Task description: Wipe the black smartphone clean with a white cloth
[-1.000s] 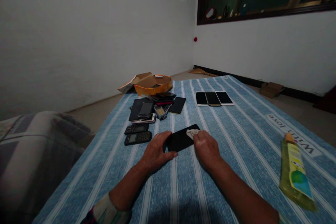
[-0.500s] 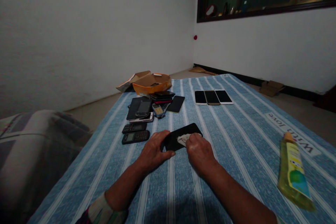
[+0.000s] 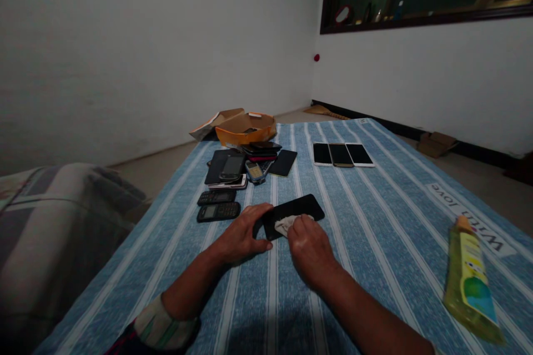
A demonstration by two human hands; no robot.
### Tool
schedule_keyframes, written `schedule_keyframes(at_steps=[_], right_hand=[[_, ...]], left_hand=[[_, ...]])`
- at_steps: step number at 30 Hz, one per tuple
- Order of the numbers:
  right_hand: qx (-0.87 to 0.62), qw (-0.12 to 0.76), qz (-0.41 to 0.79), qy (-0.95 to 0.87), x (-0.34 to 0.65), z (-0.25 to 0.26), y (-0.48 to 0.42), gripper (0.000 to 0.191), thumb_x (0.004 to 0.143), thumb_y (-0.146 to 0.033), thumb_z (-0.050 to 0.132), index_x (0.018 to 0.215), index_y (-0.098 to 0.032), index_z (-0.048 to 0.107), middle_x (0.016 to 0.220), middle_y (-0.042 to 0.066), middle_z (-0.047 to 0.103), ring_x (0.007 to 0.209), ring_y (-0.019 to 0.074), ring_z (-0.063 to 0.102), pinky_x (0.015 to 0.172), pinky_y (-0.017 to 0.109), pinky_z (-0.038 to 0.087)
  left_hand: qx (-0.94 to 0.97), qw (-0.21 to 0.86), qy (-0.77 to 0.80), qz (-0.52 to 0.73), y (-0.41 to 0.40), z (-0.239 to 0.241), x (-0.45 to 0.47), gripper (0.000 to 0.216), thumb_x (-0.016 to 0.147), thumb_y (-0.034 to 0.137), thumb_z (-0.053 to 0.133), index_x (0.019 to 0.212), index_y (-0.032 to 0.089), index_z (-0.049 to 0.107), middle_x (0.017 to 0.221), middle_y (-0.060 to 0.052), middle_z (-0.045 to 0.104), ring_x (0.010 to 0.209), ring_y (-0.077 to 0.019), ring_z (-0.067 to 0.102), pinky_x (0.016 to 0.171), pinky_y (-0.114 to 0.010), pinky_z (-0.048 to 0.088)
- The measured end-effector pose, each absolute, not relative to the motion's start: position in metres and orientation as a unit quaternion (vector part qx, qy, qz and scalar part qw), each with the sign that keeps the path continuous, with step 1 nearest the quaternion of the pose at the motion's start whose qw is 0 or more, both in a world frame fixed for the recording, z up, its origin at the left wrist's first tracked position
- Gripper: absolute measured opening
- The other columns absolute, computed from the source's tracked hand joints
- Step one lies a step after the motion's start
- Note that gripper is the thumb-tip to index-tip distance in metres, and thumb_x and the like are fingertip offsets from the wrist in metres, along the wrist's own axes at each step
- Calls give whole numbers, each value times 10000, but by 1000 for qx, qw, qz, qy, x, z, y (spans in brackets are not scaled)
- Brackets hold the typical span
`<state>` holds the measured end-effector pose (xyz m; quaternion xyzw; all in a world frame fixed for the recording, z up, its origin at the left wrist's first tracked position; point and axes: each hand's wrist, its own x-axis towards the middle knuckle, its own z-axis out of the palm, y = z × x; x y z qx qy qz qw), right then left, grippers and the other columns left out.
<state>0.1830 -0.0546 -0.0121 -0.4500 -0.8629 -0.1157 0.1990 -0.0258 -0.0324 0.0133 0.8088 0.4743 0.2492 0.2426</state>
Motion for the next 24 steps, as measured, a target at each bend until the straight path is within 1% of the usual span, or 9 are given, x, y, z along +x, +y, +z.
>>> schedule_keyframes(at_steps=[4, 7, 10, 13, 16, 20, 24], right_hand=[[-388, 246, -129, -879, 175, -21, -61, 209, 852, -44, 520, 928, -118, 700, 964, 130, 666, 994, 247, 559, 884, 346, 447], [-370, 249, -115, -888, 174, -19, -63, 234, 840, -35, 507, 943, -121, 699, 982, 120, 669, 1001, 242, 561, 898, 340, 449], [-398, 225, -84, -885, 180, -10, -61, 239, 811, -18, 510, 892, -130, 705, 922, 102, 671, 949, 231, 576, 860, 318, 454], [-459, 180, -55, -868, 193, 0, -54, 232, 790, -6, 515, 824, -141, 701, 845, 78, 660, 847, 205, 588, 754, 283, 449], [-530, 150, -51, -833, 209, 4, -46, 244, 820, -30, 494, 810, -158, 702, 838, 69, 655, 791, 182, 588, 676, 267, 423], [-557, 161, -58, -813, 223, -1, -37, 275, 840, -45, 468, 868, -172, 710, 904, 75, 661, 836, 182, 593, 675, 263, 418], [-545, 203, -62, -811, 227, -11, -34, 299, 844, -48, 438, 865, -171, 710, 945, 89, 667, 865, 186, 591, 726, 264, 442]], left_hand=[[810, 243, 474, 246, -32, 14, -26, 786, 584, 273, 829, 1292, 153, 509, 1297, -127, 574, 1196, -315, 516, 1058, -466, 385], [810, 243, 475, 244, -32, 16, -24, 786, 577, 253, 835, 1283, 123, 515, 1266, -136, 592, 1172, -314, 530, 1048, -458, 398], [810, 246, 472, 247, -33, 19, -23, 775, 578, 245, 838, 1277, 144, 518, 1270, -117, 591, 1169, -314, 529, 1037, -463, 407], [808, 253, 473, 244, -34, 19, -24, 747, 584, 241, 833, 1264, 183, 528, 1263, -92, 595, 1168, -320, 524, 1032, -481, 408], [805, 260, 474, 246, -35, 17, -25, 747, 601, 253, 823, 1280, 200, 516, 1274, -88, 585, 1184, -322, 511, 1035, -486, 404], [798, 261, 481, 252, -37, 16, -26, 758, 636, 264, 797, 1321, 213, 477, 1305, -97, 557, 1191, -314, 502, 1036, -493, 398], [796, 264, 485, 249, -37, 18, -26, 696, 647, 247, 781, 1284, 241, 501, 1237, -63, 594, 1141, -305, 528, 1005, -480, 423]])
